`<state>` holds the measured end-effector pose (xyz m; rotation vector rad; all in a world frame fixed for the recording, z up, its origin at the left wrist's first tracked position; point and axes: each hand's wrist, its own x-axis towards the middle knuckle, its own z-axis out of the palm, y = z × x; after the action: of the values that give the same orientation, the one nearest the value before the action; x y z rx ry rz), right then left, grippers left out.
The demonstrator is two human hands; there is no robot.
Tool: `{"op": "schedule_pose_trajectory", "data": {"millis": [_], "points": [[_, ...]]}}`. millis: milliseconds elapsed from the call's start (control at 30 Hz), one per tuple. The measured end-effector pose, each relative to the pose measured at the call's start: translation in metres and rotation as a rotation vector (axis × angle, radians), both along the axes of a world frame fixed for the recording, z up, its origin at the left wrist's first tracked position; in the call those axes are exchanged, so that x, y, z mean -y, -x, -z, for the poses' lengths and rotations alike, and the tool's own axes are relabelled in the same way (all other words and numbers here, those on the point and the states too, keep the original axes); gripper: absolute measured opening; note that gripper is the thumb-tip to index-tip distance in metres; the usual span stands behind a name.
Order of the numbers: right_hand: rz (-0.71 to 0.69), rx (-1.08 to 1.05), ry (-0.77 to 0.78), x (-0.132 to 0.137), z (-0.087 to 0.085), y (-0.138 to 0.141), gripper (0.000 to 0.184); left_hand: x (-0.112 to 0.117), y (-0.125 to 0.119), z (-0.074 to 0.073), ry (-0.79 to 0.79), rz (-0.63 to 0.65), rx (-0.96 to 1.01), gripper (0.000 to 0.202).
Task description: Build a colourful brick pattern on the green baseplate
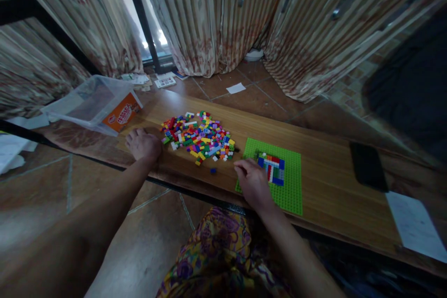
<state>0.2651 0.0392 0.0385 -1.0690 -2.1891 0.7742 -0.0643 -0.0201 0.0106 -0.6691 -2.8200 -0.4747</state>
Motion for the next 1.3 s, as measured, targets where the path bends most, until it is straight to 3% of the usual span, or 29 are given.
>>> {"op": "schedule_pose_trajectory", "data": {"millis": [233, 600, 933, 1133, 1300], "points": [[0.01, 0.089, -0.039, -0.009, 0.024, 0.033, 0.016, -0.001, -0.003, -0.004, 0.03, -0.025, 0.001, 0.035], [0.025, 0.247, -0.142, -0.006, 0.024, 0.041, 0.016, -0.001, -0.002, -0.002, 0.024, -0.034, -0.01, 0.033], [-0.016, 0.007, -0.018, 0.009, 0.015, 0.015, 0.025, 0.0, 0.001, 0.0, 0.009, -0.011, 0.005, 0.036], [0.122, -0.074, -0.001, 0.0, 0.0, -0.024, 0.023, 0.002, 0.0, -0.001, 0.029, 0.007, 0.001, 0.035], [0.301, -0.107, -0.006, -0.028, 0.0, -0.055, 0.025, 0.001, 0.001, 0.0, 0.034, -0.004, -0.005, 0.035]]}}
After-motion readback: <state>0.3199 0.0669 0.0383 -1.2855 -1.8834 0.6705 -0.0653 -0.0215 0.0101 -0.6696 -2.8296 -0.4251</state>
